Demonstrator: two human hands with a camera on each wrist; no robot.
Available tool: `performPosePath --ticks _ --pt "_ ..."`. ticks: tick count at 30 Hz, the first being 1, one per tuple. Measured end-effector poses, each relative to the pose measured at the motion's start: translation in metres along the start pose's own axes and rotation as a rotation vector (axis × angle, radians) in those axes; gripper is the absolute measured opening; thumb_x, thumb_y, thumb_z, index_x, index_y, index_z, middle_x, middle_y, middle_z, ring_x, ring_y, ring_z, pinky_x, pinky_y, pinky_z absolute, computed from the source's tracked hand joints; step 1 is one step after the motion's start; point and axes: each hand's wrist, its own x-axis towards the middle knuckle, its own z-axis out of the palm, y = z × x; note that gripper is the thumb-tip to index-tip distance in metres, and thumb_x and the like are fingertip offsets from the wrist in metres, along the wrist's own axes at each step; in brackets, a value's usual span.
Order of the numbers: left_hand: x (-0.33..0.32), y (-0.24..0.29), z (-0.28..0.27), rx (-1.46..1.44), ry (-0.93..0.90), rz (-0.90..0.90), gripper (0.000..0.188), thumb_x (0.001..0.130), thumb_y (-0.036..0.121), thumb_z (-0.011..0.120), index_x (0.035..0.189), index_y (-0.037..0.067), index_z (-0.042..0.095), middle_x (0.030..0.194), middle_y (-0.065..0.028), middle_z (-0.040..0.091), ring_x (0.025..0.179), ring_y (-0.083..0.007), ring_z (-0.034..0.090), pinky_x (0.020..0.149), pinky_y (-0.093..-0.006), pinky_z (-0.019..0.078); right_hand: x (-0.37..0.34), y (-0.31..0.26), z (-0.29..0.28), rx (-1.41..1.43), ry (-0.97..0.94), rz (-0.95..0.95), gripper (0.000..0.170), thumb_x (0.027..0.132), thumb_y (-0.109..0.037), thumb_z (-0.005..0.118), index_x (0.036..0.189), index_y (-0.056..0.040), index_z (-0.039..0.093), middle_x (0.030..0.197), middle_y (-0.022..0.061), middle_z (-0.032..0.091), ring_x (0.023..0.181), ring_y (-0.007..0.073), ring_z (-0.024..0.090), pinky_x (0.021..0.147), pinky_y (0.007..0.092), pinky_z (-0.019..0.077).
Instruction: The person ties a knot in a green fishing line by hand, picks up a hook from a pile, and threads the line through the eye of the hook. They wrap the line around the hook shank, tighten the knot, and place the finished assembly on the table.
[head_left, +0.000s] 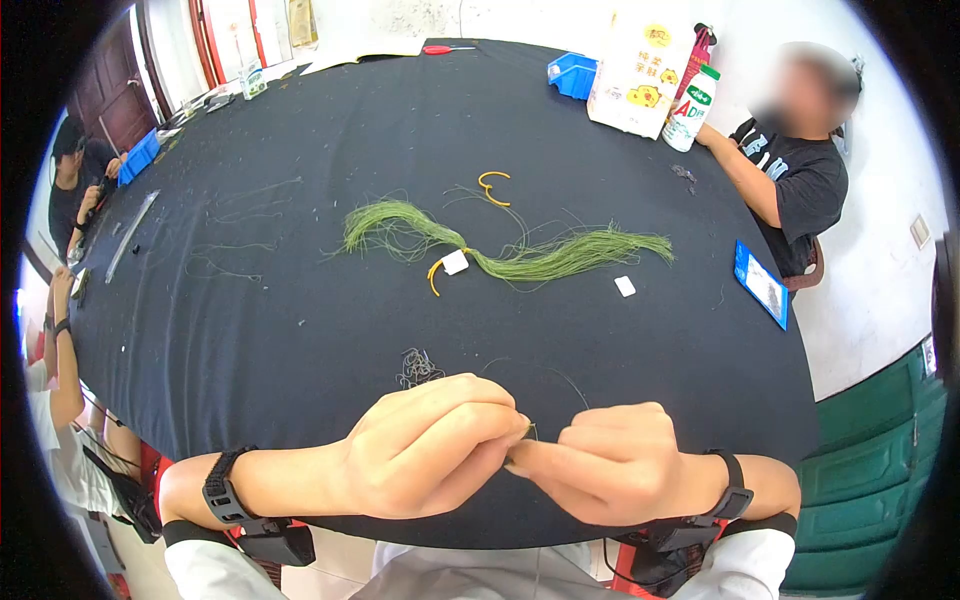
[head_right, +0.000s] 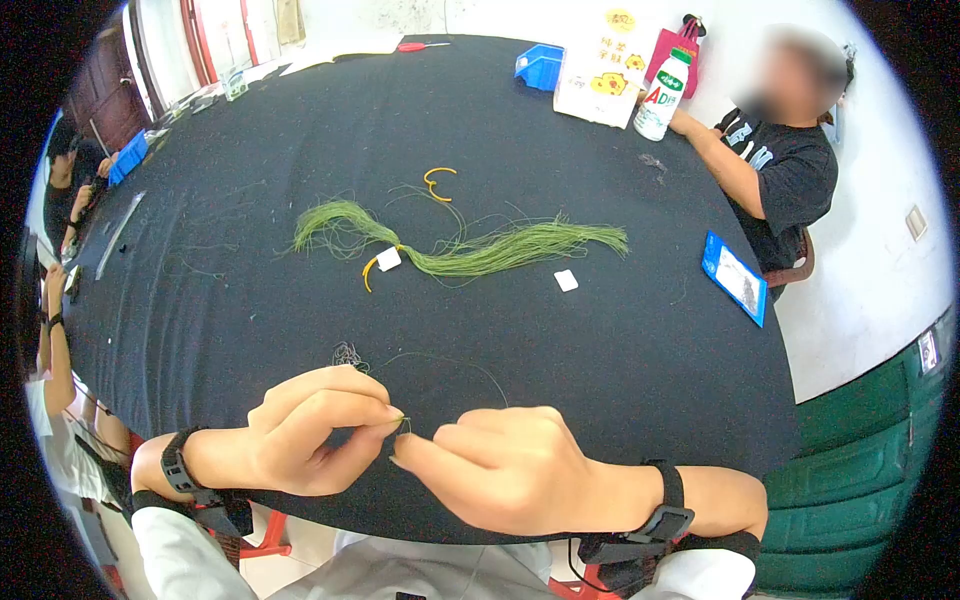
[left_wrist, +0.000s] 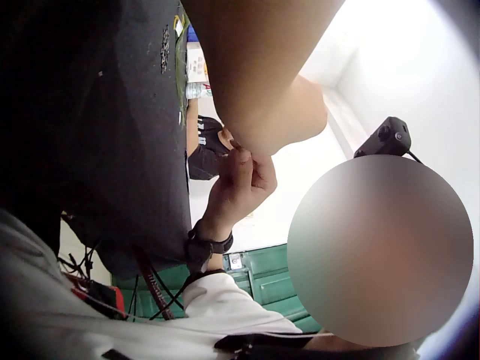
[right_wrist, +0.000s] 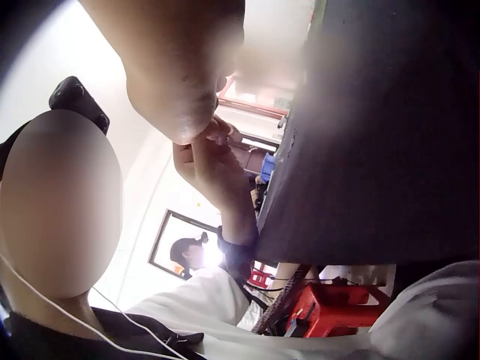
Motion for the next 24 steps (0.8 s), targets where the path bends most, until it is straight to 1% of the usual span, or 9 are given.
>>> performPosePath --ticks 2,4,7,10,11,13,16,19,24 --pt "0.0 -0.001 0.001 0.014 -0.003 0.024 0.024 0.065 -0.013 0.064 0.087 -0.008 0.057 0.08 -0.0152 0.058 0.065 -0.0257 0.06 0.054 -0.0309 0.0506 0.001 -0.004 -0.002 -0.042 0.019 -0.038 0.022 0.06 -0.002 0.075 0.081 -0.0037 0.069 0.05 -0.0028 0.041 0.038 0.0084 0.039 0.033 0.0236 0.0281" --pt "-0.001 -0.004 0.001 0.018 -0.029 0.045 0.024 0.066 -0.014 0.065 0.088 -0.007 0.058 0.078 -0.0159 0.06 0.061 -0.0233 0.059 0.05 -0.0286 0.0482 0.003 -0.008 -0.006 -0.102 0.026 -0.075 0.023 0.058 -0.003 0.076 0.079 -0.0043 0.069 0.05 -0.0037 0.039 0.038 0.0078 0.037 0.033 0.0226 0.0271" --pt "-0.003 -0.008 0.004 0.021 -0.036 0.082 0.024 0.066 -0.013 0.066 0.088 -0.007 0.059 0.077 -0.0161 0.06 0.058 -0.0224 0.058 0.048 -0.0279 0.047 0.006 -0.013 -0.021 -0.214 -0.013 -0.09 0.024 0.062 -0.005 0.069 0.086 -0.0027 0.067 0.055 -0.0023 0.042 0.043 0.0091 0.042 0.035 0.0228 0.0326" --pt "-0.005 -0.006 0.006 0.018 -0.036 0.102 0.024 0.065 -0.013 0.067 0.087 -0.007 0.059 0.077 -0.0157 0.06 0.058 -0.0222 0.058 0.048 -0.0283 0.0473 0.008 -0.006 -0.025 -0.233 0.025 -0.029 0.028 0.06 -0.004 0.07 0.087 -0.0026 0.067 0.054 -0.0021 0.042 0.042 0.0098 0.041 0.036 0.0234 0.0311" --pt "-0.005 -0.005 0.005 0.02 -0.039 0.106 0.024 0.065 -0.013 0.068 0.087 -0.006 0.059 0.077 -0.0155 0.06 0.058 -0.022 0.058 0.048 -0.0284 0.0475 0.009 -0.003 -0.023 -0.22 0.055 0.007 0.03 0.06 -0.003 0.072 0.089 -0.0027 0.067 0.053 -0.0013 0.042 0.041 0.0118 0.04 0.037 0.0251 0.032" --pt "-0.005 -0.004 0.003 0.025 -0.056 0.109 0.025 0.065 -0.012 0.069 0.087 -0.006 0.059 0.077 -0.0153 0.061 0.06 -0.022 0.059 0.048 -0.0282 0.0477 0.009 0.003 -0.022 -0.172 0.034 0.077 0.028 0.064 -0.001 0.073 0.091 -0.0026 0.066 0.055 0.0007 0.048 0.042 0.0146 0.045 0.039 0.0259 0.0353" --pt "-0.006 -0.005 0.003 0.012 -0.059 0.112 0.025 0.065 -0.011 0.07 0.087 -0.005 0.06 0.078 -0.0152 0.061 0.061 -0.022 0.06 0.049 -0.0281 0.0479 0.007 0.011 -0.013 -0.031 0.078 0.118 0.022 0.069 -0.001 0.072 0.09 -0.0022 0.065 0.058 0.0039 0.054 0.045 0.0175 0.051 0.041 0.0273 0.0386" --pt "-0.004 -0.006 0.002 -0.013 -0.069 0.095 0.026 0.065 -0.011 0.07 0.088 -0.005 0.06 0.079 -0.0155 0.062 0.063 -0.0222 0.061 0.049 -0.028 0.048 0.007 0.01 -0.015 0.021 0.018 0.18 0.021 0.07 -0.001 0.072 0.09 -0.0016 0.065 0.064 0.0074 0.061 0.05 0.0195 0.058 0.044 0.0276 0.0427" --pt "-0.004 -0.006 0.002 -0.032 -0.084 0.065 0.026 0.066 -0.012 0.069 0.089 -0.005 0.06 0.08 -0.0163 0.062 0.063 -0.0217 0.061 0.049 -0.0279 0.048 0.006 0.013 -0.014 0.035 0.042 0.185 0.019 0.071 -0.001 0.071 0.09 -0.0012 0.065 0.068 0.0093 0.064 0.054 0.0206 0.062 0.047 0.0268 0.0468"
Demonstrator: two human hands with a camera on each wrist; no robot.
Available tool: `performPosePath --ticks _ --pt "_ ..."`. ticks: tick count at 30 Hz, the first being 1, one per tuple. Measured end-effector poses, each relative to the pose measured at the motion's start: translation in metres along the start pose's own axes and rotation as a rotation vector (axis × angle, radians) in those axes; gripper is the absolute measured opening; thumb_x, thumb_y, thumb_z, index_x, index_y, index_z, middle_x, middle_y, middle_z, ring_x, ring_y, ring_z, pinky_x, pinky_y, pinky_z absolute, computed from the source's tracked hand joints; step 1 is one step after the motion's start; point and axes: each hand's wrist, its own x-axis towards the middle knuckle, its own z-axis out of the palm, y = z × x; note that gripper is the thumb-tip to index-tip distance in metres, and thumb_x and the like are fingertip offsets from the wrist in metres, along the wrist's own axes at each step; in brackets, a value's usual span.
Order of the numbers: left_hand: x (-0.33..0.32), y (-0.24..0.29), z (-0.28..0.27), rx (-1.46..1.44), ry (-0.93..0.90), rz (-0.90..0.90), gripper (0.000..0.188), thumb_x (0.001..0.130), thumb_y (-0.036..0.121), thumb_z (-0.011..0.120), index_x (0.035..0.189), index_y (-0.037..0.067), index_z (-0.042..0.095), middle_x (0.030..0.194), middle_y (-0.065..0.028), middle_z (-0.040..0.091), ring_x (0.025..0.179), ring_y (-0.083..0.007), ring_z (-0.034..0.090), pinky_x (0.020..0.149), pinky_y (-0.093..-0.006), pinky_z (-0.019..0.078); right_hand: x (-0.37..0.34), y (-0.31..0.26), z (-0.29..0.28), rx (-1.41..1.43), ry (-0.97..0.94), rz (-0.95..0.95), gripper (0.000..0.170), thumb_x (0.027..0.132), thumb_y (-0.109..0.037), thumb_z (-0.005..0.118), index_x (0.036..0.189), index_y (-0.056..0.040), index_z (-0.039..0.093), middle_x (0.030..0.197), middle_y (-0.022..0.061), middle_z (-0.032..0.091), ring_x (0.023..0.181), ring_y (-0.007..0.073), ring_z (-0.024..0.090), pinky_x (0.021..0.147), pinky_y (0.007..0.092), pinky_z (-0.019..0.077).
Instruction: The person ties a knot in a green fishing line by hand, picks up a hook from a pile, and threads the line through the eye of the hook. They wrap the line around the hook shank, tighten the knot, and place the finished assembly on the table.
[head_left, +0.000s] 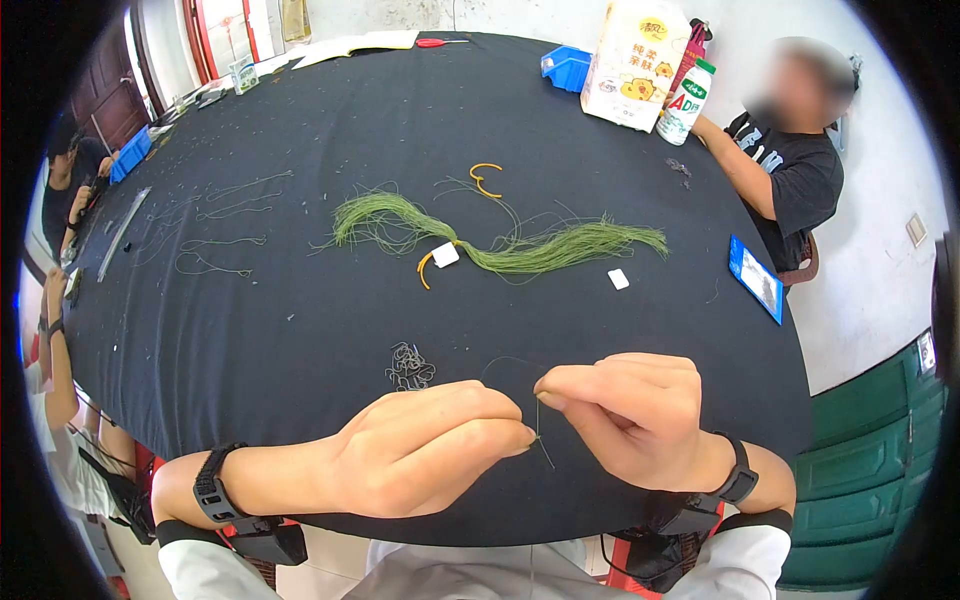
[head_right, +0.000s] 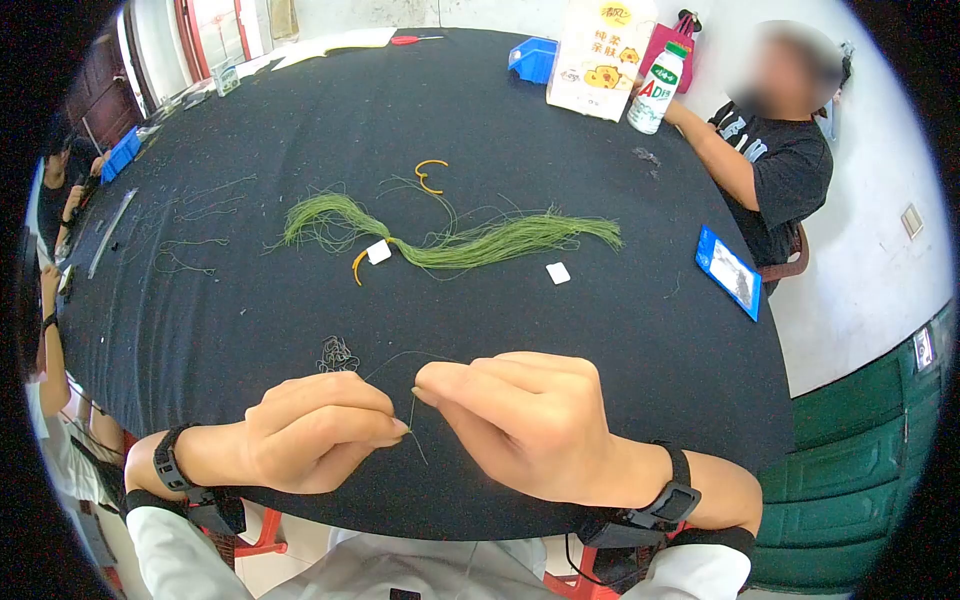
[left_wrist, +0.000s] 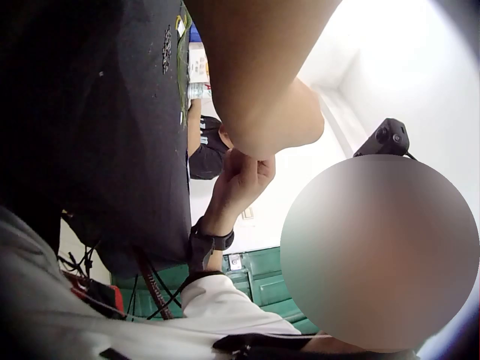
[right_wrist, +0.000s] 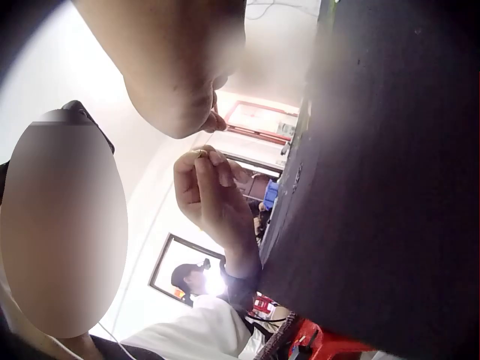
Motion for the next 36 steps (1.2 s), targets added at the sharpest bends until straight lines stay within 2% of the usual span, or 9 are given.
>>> performPosePath --ticks 10,16,17,20,25,32,36 --pt "0.0 0.001 0.0 0.03 0.032 0.012 0.026 0.065 -0.013 0.068 0.089 -0.004 0.06 0.079 -0.0168 0.062 0.06 -0.02 0.06 0.047 -0.0262 0.0472 0.0 0.001 0.002 0.062 0.001 0.048 0.016 0.074 -0.001 0.07 0.089 -0.0017 0.066 0.071 0.0093 0.066 0.054 0.02 0.062 0.048 0.0268 0.0473" --pt "0.001 0.004 -0.001 0.015 0.084 -0.001 0.028 0.065 -0.015 0.066 0.09 -0.004 0.059 0.079 -0.0167 0.062 0.058 -0.0182 0.06 0.046 -0.0251 0.0466 0.0 -0.003 0.003 0.252 -0.13 0.202 0.015 0.075 -0.001 0.069 0.09 -0.0028 0.066 0.069 0.009 0.065 0.053 0.0197 0.061 0.047 0.0278 0.0458" --pt "0.002 0.004 -0.001 0.016 0.093 -0.009 0.028 0.065 -0.016 0.066 0.09 -0.004 0.059 0.079 -0.0167 0.062 0.058 -0.0178 0.059 0.046 -0.0248 0.0466 -0.002 -0.002 0.006 0.262 -0.125 0.175 0.015 0.075 -0.002 0.069 0.09 -0.0029 0.066 0.068 0.0088 0.065 0.053 0.0195 0.061 0.047 0.028 0.0459" --pt "0.004 0.008 -0.002 -0.017 0.121 -0.075 0.026 0.064 -0.015 0.065 0.087 -0.007 0.058 0.078 -0.0147 0.06 0.062 -0.0244 0.06 0.051 -0.0287 0.0494 -0.004 0.001 0.012 0.265 -0.123 0.1 0.015 0.075 -0.002 0.069 0.089 -0.0031 0.067 0.066 0.0079 0.064 0.052 0.0193 0.061 0.047 0.0285 0.0463" --pt "0.004 0.008 -0.002 0.001 0.123 -0.077 0.025 0.065 -0.016 0.063 0.088 -0.007 0.057 0.078 -0.0145 0.059 0.062 -0.0246 0.059 0.052 -0.0294 0.0494 -0.004 -0.004 0.012 0.122 -0.111 -0.063 0.015 0.073 -0.003 0.07 0.087 -0.0037 0.067 0.06 0.0049 0.059 0.049 0.0173 0.058 0.042 0.028 0.0449" --pt "0.003 0.003 0.001 0.036 0.092 -0.034 0.024 0.063 -0.015 0.063 0.086 -0.007 0.057 0.079 -0.0143 0.058 0.061 -0.024 0.058 0.051 -0.0298 0.0493 -0.007 -0.015 0.002 -0.074 -0.074 -0.247 0.023 0.063 -0.004 0.069 0.087 -0.0034 0.068 0.054 -0.0015 0.046 0.042 0.0094 0.044 0.035 0.0232 0.0359" --pt "0.0 -0.001 0.005 0.048 0.076 0.022 0.024 0.063 -0.014 0.064 0.086 -0.007 0.058 0.078 -0.0146 0.058 0.058 -0.0226 0.057 0.049 -0.0288 0.0482 -0.002 -0.017 -0.009 -0.185 0.001 -0.232 0.023 0.063 -0.003 0.07 0.086 -0.003 0.067 0.053 -0.0012 0.044 0.041 0.0101 0.042 0.035 0.0232 0.0318"
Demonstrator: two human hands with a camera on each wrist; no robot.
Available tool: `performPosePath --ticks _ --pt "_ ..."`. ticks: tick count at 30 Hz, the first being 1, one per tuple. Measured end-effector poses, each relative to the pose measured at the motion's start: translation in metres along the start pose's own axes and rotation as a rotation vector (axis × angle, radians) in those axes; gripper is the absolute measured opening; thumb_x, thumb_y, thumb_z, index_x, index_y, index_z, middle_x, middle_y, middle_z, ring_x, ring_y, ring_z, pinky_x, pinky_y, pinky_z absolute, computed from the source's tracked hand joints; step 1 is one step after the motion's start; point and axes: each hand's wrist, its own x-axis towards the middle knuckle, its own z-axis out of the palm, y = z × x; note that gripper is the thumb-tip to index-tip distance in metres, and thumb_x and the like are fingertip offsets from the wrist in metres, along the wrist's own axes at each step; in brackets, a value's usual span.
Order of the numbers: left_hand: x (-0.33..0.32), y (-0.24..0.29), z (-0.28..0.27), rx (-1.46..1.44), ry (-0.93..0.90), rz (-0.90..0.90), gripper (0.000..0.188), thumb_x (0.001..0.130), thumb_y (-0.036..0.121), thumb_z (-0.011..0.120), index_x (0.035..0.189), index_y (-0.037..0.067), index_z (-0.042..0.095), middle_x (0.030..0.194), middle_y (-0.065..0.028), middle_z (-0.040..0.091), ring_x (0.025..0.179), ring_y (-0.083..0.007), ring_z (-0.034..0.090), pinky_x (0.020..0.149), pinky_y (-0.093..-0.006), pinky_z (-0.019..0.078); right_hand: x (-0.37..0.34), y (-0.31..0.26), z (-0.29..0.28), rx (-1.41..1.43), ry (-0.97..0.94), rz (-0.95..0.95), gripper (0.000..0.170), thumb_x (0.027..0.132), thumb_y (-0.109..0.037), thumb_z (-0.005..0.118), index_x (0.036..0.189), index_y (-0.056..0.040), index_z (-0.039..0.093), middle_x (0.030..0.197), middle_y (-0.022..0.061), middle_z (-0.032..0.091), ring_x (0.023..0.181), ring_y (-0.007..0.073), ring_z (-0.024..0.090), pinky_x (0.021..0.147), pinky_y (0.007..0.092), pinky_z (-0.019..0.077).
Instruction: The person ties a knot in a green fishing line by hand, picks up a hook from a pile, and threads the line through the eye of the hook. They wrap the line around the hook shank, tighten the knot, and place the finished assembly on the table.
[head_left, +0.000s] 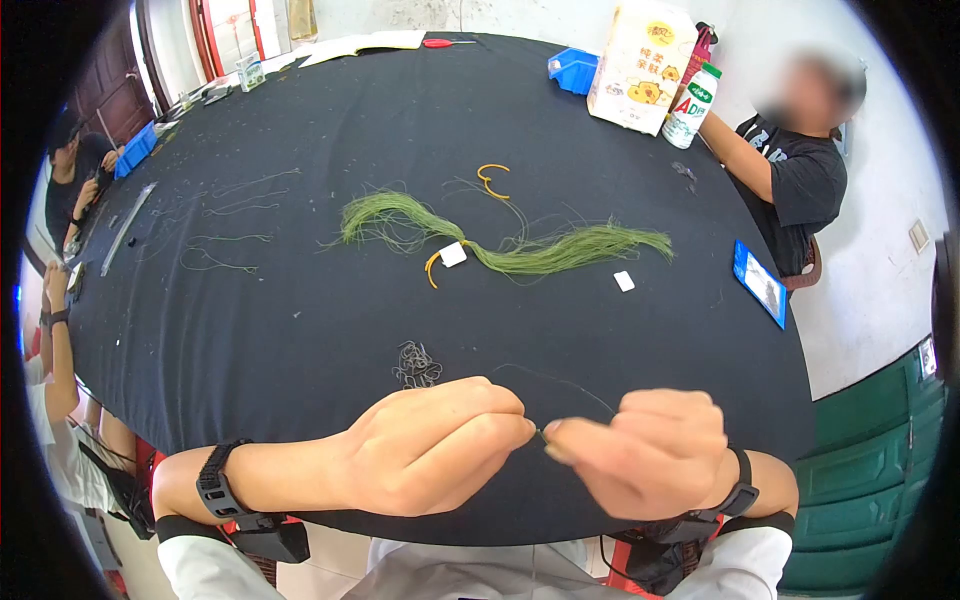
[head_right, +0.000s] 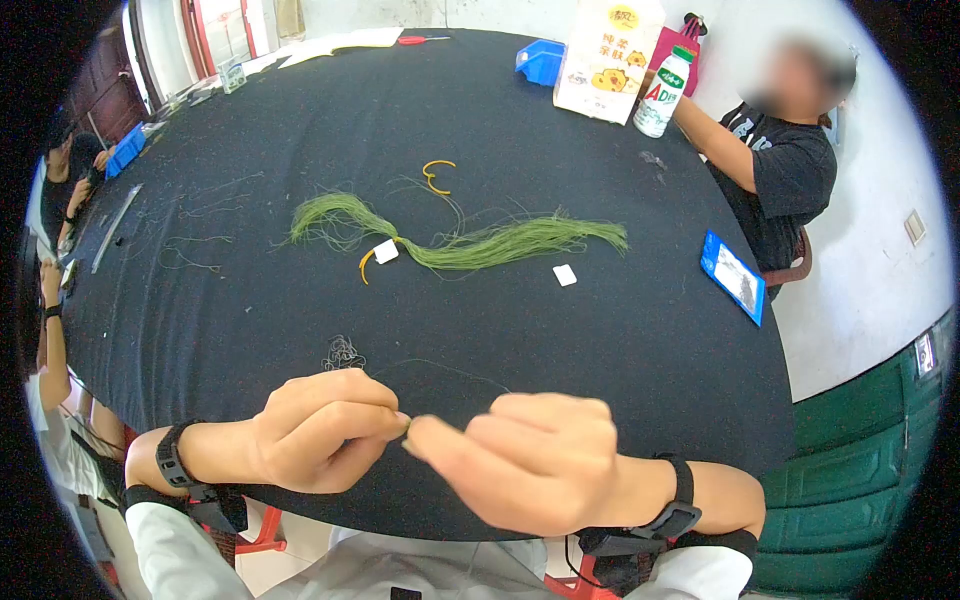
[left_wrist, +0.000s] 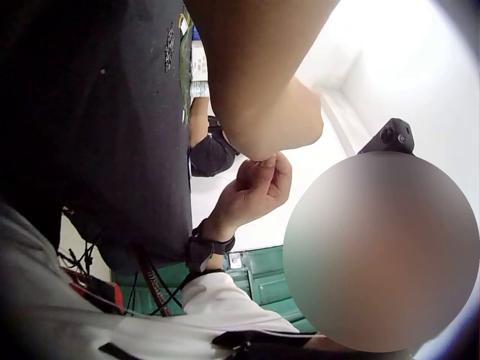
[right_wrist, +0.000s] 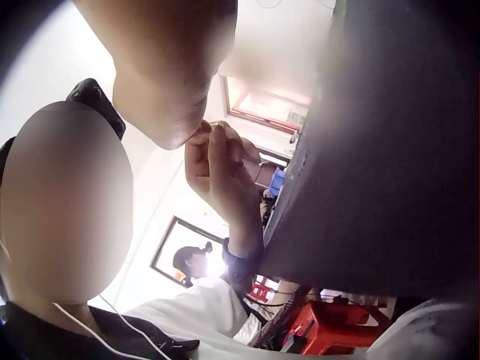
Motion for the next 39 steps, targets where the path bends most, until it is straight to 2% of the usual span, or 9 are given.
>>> performPosePath --ticks 3,4,8,14,17,22,26,33,39 --pt "0.0 0.0 -0.001 -0.005 -0.023 0.04 0.026 0.065 -0.015 0.065 0.089 -0.007 0.058 0.077 -0.0167 0.06 0.055 -0.0206 0.057 0.045 -0.0273 0.0453 0.001 0.01 0.001 0.022 0.039 0.076 0.026 0.064 -0.001 0.072 0.089 -0.0022 0.067 0.052 -0.0008 0.043 0.041 0.0117 0.041 0.036 0.0241 0.0321" --pt "-0.001 0.0 -0.002 0.002 -0.022 0.048 0.026 0.065 -0.015 0.066 0.089 -0.007 0.058 0.077 -0.0168 0.06 0.055 -0.0204 0.057 0.044 -0.0272 0.0451 0.003 0.011 -0.003 0.045 -0.03 0.112 0.027 0.066 0.001 0.073 0.091 -0.0015 0.066 0.055 0.0019 0.051 0.043 0.0145 0.049 0.039 0.0246 0.0372" --pt "0.001 0.002 -0.003 -0.002 -0.011 0.035 0.027 0.064 -0.015 0.067 0.088 -0.006 0.058 0.077 -0.0171 0.06 0.054 -0.019 0.056 0.043 -0.0265 0.0448 -0.001 0.019 0.009 0.25 -0.067 0.22 0.02 0.071 0.0 0.069 0.091 -0.0024 0.066 0.067 0.0086 0.064 0.054 0.0194 0.062 0.047 0.0276 0.0467" --pt "0.004 0.003 -0.005 -0.025 0.015 -0.01 0.024 0.066 -0.015 0.066 0.088 -0.006 0.058 0.077 -0.0171 0.061 0.054 -0.0189 0.057 0.044 -0.0258 0.0449 -0.004 0.016 0.016 0.443 -0.142 0.291 0.016 0.073 0.0 0.068 0.088 -0.004 0.066 0.064 0.0079 0.062 0.053 0.0205 0.061 0.046 0.029 0.0464" --pt "0.003 0.002 -0.004 -0.019 0.034 -0.02 0.024 0.067 -0.015 0.066 0.088 -0.007 0.058 0.077 -0.0172 0.061 0.056 -0.0195 0.058 0.045 -0.026 0.0456 -0.004 0.009 0.018 0.395 -0.158 0.235 0.016 0.072 -0.001 0.068 0.088 -0.0039 0.066 0.063 0.0069 0.061 0.05 0.0208 0.059 0.046 0.03 0.0461" --pt "0.001 0.0 -0.002 0.0 0.015 -0.02 0.025 0.067 -0.015 0.065 0.089 -0.008 0.058 0.077 -0.0174 0.06 0.057 -0.0207 0.059 0.047 -0.0269 0.0467 -0.005 -0.001 0.015 0.213 -0.125 0.074 0.02 0.065 -0.002 0.069 0.085 -0.0037 0.066 0.055 0.0009 0.05 0.043 0.013 0.05 0.035 0.0256 0.0378" --pt "0.0 -0.003 -0.001 -0.02 -0.019 0.014 0.025 0.066 -0.016 0.065 0.089 -0.008 0.057 0.076 -0.017 0.059 0.057 -0.0213 0.058 0.046 -0.0279 0.0464 -0.001 -0.001 0.003 0.057 -0.04 -0.026 0.026 0.062 -0.002 0.07 0.088 -0.0018 0.066 0.053 -0.0019 0.044 0.041 0.0112 0.044 0.035 0.0239 0.0343" --pt "0.001 0.0 -0.001 -0.014 -0.018 0.009 0.022 0.067 -0.016 0.065 0.087 -0.008 0.057 0.077 -0.0171 0.059 0.057 -0.0214 0.057 0.046 -0.0281 0.0464 0.001 0.012 0.004 0.111 0.021 0.139 0.024 0.067 0.0 0.074 0.09 -0.002 0.066 0.053 0.0025 0.051 0.042 0.0138 0.048 0.038 0.0243 0.0341" --pt "-0.001 0.001 0.0 -0.046 -0.014 -0.031 0.023 0.066 -0.016 0.065 0.086 -0.008 0.058 0.078 -0.017 0.06 0.058 -0.0219 0.058 0.047 -0.0272 0.0467 -0.001 0.013 0.008 0.183 0.058 0.17 0.022 0.068 0.001 0.073 0.089 -0.0031 0.066 0.055 0.0036 0.054 0.042 0.0146 0.05 0.038 0.0249 0.0364"
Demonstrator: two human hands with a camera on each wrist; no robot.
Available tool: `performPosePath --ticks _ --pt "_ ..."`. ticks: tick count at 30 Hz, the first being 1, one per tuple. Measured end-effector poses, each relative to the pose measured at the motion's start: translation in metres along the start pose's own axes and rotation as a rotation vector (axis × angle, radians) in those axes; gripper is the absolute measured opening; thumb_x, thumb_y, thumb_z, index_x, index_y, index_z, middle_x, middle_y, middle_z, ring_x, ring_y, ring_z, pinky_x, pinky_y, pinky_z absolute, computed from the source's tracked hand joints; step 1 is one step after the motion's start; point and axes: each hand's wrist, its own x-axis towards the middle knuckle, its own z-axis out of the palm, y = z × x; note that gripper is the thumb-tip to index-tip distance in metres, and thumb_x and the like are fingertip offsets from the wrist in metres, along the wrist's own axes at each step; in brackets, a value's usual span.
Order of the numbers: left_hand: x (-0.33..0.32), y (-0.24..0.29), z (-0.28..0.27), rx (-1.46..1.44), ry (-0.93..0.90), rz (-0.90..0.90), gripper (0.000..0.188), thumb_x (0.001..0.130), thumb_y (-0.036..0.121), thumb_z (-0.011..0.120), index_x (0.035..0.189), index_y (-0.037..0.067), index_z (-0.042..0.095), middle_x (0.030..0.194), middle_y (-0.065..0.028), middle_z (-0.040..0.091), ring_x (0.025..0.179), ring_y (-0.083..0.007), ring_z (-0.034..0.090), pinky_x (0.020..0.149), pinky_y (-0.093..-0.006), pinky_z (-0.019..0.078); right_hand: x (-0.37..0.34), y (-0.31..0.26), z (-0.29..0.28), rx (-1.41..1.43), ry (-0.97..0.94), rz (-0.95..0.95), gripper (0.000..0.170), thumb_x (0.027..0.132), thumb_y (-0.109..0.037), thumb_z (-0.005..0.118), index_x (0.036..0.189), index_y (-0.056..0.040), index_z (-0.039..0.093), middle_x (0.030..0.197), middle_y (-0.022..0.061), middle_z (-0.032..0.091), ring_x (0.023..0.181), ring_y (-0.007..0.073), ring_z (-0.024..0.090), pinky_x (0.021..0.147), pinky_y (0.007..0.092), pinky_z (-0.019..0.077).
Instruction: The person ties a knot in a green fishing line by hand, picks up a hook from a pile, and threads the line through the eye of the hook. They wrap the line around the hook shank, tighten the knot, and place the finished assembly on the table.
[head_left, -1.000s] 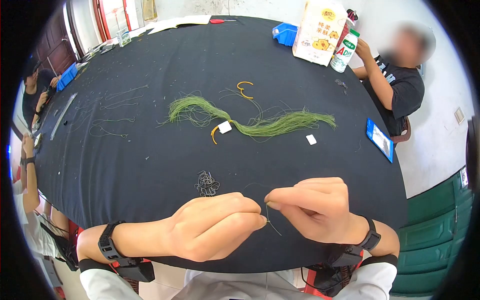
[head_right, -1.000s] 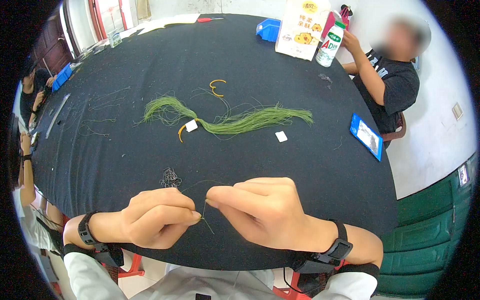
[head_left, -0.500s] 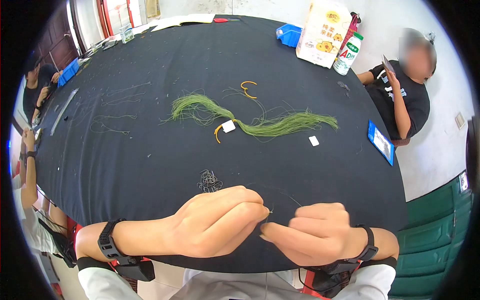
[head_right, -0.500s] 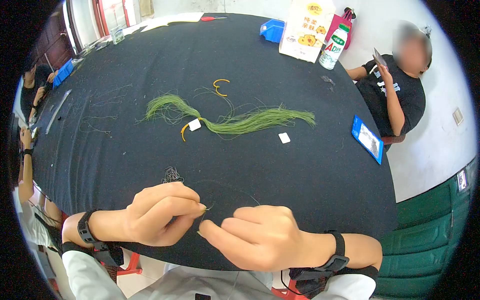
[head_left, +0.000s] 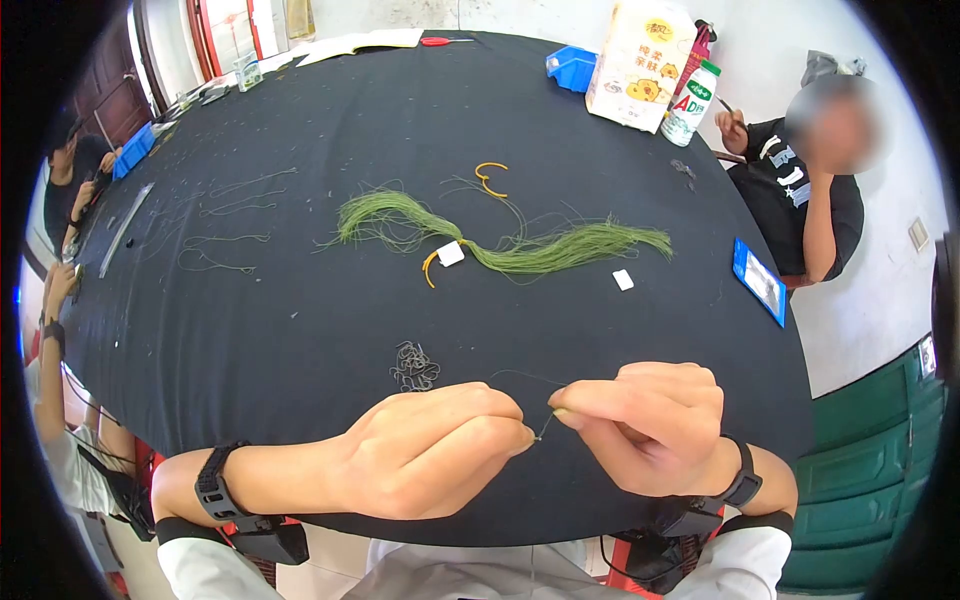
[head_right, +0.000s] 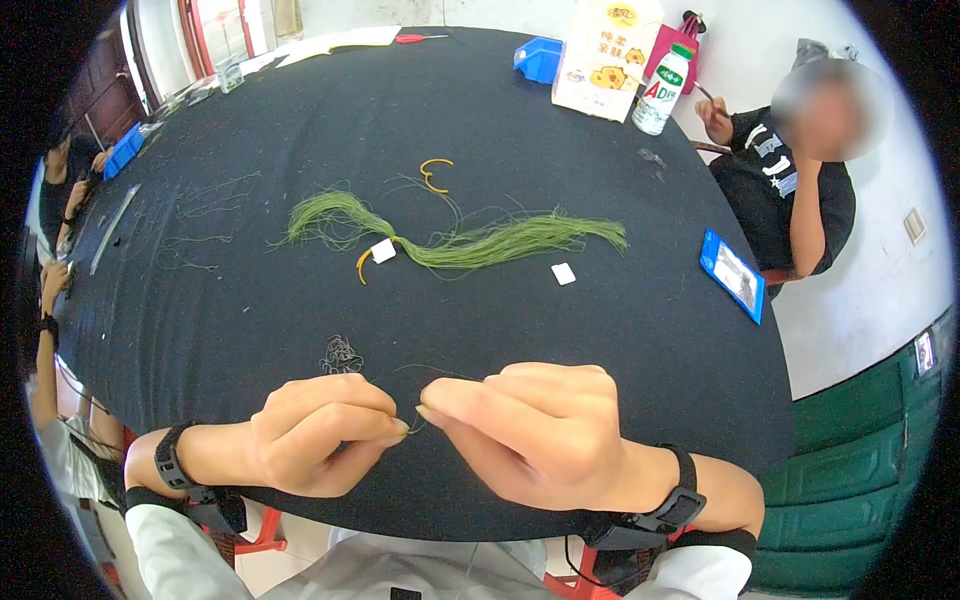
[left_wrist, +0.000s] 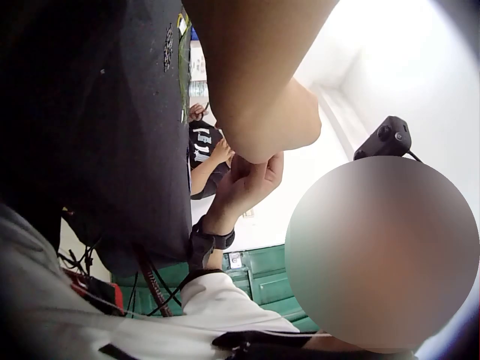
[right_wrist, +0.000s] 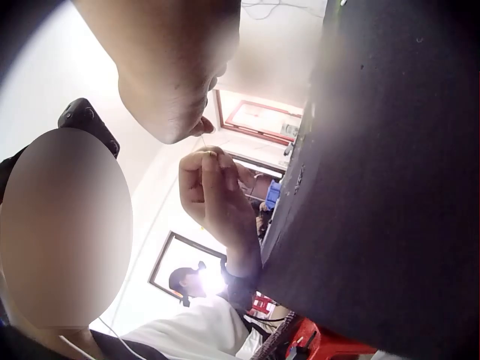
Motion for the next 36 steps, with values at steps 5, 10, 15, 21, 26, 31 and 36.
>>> performPosePath --ticks 5,10,15,21,26,31,36 --pt "0.006 0.003 -0.01 -0.03 -0.031 -0.165 0.018 0.073 -0.015 0.062 0.088 -0.006 0.058 0.082 -0.0157 0.061 0.065 -0.0195 0.06 0.055 -0.025 0.0486 0.002 -0.008 -0.007 0.053 -0.095 0.049 0.021 0.069 0.003 0.07 0.087 -0.0044 0.066 0.053 0.0036 0.053 0.041 0.0148 0.051 0.037 0.0261 0.0374" --pt "-0.002 0.004 -0.012 -0.203 -0.027 -0.476 0.012 0.083 -0.01 0.056 0.093 -0.004 0.055 0.091 -0.0119 0.057 0.076 -0.0104 0.058 0.063 -0.0211 0.0495 -0.003 -0.001 -0.003 0.014 -0.092 0.141 0.019 0.07 0.004 0.067 0.087 -0.0051 0.066 0.054 0.0046 0.055 0.042 0.0159 0.052 0.039 0.027 0.0391" --pt "-0.003 0.003 -0.011 -0.247 -0.023 -0.518 0.01 0.084 -0.01 0.055 0.093 -0.005 0.054 0.091 -0.0115 0.057 0.077 -0.0101 0.058 0.063 -0.0212 0.049 0.003 -0.002 -0.008 0.046 -0.119 0.246 0.016 0.074 0.004 0.065 0.088 -0.0051 0.066 0.057 0.0048 0.058 0.043 0.0134 0.054 0.041 0.0251 0.0399" --pt "-0.004 0.002 0.001 -0.258 0.181 -0.545 0.008 0.08 -0.007 0.06 0.085 -0.002 0.059 0.075 -0.0052 0.059 0.059 -0.0087 0.053 0.052 -0.0219 0.0424 0.002 -0.002 -0.006 0.031 -0.122 0.27 0.015 0.075 0.003 0.065 0.087 -0.0052 0.065 0.051 0.0038 0.053 0.04 0.0124 0.05 0.039 0.0259 0.0365" --pt "-0.003 0.004 -0.01 -0.332 0.018 -0.7 0.006 0.089 -0.004 0.053 0.094 -0.004 0.054 0.092 -0.0082 0.056 0.079 -0.0083 0.055 0.068 -0.0216 0.0472 0.003 -0.002 -0.006 0.046 -0.144 0.326 0.011 0.077 0.002 0.065 0.085 -0.0054 0.064 0.049 0.0039 0.051 0.038 0.0126 0.048 0.038 0.026 0.035" --pt "-0.005 0.0 -0.003 -0.273 0.116 -0.668 0.004 0.085 -0.002 0.059 0.088 -0.002 0.058 0.078 -0.0046 0.057 0.064 -0.0066 0.051 0.056 -0.0209 0.0414 0.003 0.001 -0.009 0.056 -0.222 0.409 0.007 0.08 0.0 0.063 0.085 -0.0042 0.063 0.048 0.0035 0.048 0.038 0.008 0.045 0.038 0.0247 0.0323" --pt "-0.003 0.002 -0.011 -0.263 -0.01 -0.691 0.006 0.089 -0.004 0.054 0.094 -0.004 0.054 0.091 -0.0072 0.057 0.078 -0.0072 0.055 0.067 -0.0208 0.0464 0.002 0.006 -0.009 0.137 0.013 0.612 0.004 0.088 -0.004 0.059 0.085 -0.0018 0.062 0.05 -0.0065 0.043 0.046 -0.0028 0.032 0.042 0.0196 0.0223"
